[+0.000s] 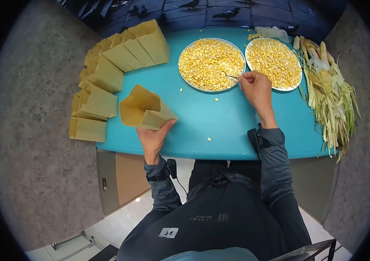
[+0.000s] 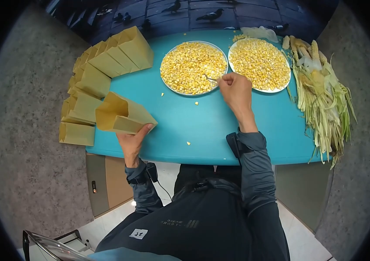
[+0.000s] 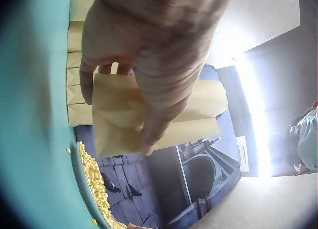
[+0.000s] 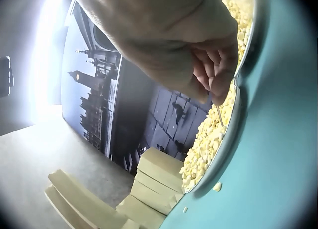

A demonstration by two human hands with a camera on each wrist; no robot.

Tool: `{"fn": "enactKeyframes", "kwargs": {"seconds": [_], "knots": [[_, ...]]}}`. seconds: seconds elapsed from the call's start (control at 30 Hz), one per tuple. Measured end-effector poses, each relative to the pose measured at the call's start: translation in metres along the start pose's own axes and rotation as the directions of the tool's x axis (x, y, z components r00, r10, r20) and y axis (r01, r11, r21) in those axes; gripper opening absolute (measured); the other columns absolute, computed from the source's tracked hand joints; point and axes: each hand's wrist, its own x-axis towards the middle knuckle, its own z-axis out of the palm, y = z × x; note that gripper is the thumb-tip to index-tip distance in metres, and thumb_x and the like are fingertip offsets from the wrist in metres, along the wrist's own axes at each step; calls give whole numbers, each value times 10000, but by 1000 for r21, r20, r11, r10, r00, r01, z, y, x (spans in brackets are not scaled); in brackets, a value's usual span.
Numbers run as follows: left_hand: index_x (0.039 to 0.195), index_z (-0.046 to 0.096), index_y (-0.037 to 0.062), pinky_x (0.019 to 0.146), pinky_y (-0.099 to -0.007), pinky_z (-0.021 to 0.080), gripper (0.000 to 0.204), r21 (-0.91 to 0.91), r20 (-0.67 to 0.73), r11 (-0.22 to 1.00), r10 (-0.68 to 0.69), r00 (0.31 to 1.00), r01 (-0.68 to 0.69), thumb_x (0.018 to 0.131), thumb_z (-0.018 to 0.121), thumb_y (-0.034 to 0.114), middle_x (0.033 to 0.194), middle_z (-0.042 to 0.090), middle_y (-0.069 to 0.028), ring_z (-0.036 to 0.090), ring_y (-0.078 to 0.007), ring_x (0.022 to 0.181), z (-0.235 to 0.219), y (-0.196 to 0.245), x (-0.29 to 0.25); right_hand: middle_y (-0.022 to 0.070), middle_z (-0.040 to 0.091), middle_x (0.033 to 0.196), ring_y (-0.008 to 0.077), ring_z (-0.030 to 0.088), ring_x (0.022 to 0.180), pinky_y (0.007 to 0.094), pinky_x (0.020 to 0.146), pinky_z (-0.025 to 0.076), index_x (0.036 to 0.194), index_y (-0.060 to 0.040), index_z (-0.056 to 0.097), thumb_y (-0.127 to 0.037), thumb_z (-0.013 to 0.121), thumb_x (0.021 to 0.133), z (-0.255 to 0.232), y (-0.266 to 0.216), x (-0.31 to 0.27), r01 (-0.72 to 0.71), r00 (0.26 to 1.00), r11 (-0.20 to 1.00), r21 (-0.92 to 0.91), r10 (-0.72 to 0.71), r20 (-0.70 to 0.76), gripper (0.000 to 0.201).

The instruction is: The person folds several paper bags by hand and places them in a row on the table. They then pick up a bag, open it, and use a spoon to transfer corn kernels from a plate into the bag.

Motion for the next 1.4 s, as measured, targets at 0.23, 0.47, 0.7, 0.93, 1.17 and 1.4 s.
{"fn": "enactKeyframes", "kwargs": {"seconds": [0.23, 0.47, 0.7, 0.93, 1.17, 1.4], "knots": [[1419, 551, 11, 969, -400, 597, 814, 116, 56, 993, 18, 998, -25, 744, 1003, 67, 1349, 674, -132, 689, -238, 1179, 1, 5, 13, 118, 815, 817, 167, 773, 696, 313, 664, 599, 980, 31, 822, -155, 818, 908, 13, -9, 3, -50, 995, 984, 169, 64, -75, 199], [1559, 474, 65, 1078, -457, 567, 1048, 110, 187, 994, -13, 982, -7, 664, 1017, 110, 1457, 625, -130, 626, -312, 1343, 13, 22, 44, 126, 806, 834, 148, 775, 699, 270, 644, 636, 984, 74, 802, -68, 807, 932, 36, -1, 13, -200, 971, 870, 451, 239, -29, 152], [1534, 499, 81, 1089, -461, 552, 1042, 357, 311, 904, 122, 943, -235, 642, 1035, 120, 1406, 679, -148, 669, -333, 1275, 22, 31, 76, 151, 788, 863, 168, 772, 718, 268, 671, 657, 1004, 109, 780, -4, 814, 911, 32, 2, 13, -293, 933, 703, 648, 359, 33, 151], [1493, 522, 24, 1057, -491, 544, 1046, 428, 401, 866, 72, 913, -256, 588, 1038, 115, 1318, 700, -219, 649, -423, 1259, 31, 30, 98, 135, 781, 860, 163, 763, 716, 255, 666, 641, 1007, 109, 779, -2, 819, 904, 18, -10, 24, -239, 951, 706, 667, 309, 13, 156], [1489, 521, 26, 1033, -484, 559, 1055, 448, 461, 850, 46, 886, -277, 591, 1053, 182, 1281, 706, -229, 675, -421, 1223, 41, 22, 110, 116, 783, 858, 141, 752, 707, 256, 663, 630, 994, 96, 781, -32, 809, 913, -1, -54, 23, -125, 986, 759, 639, 169, -8, 154], [1483, 539, 22, 1042, -461, 572, 1037, 444, 434, 877, -29, 900, -186, 603, 1059, 204, 1314, 723, -217, 700, -382, 1227, 53, 25, 106, 129, 774, 860, 235, 745, 739, 346, 663, 569, 1000, 6, 795, -35, 763, 912, 5, -73, 17, 565, 818, 800, 203, -575, -11, 101]]}}
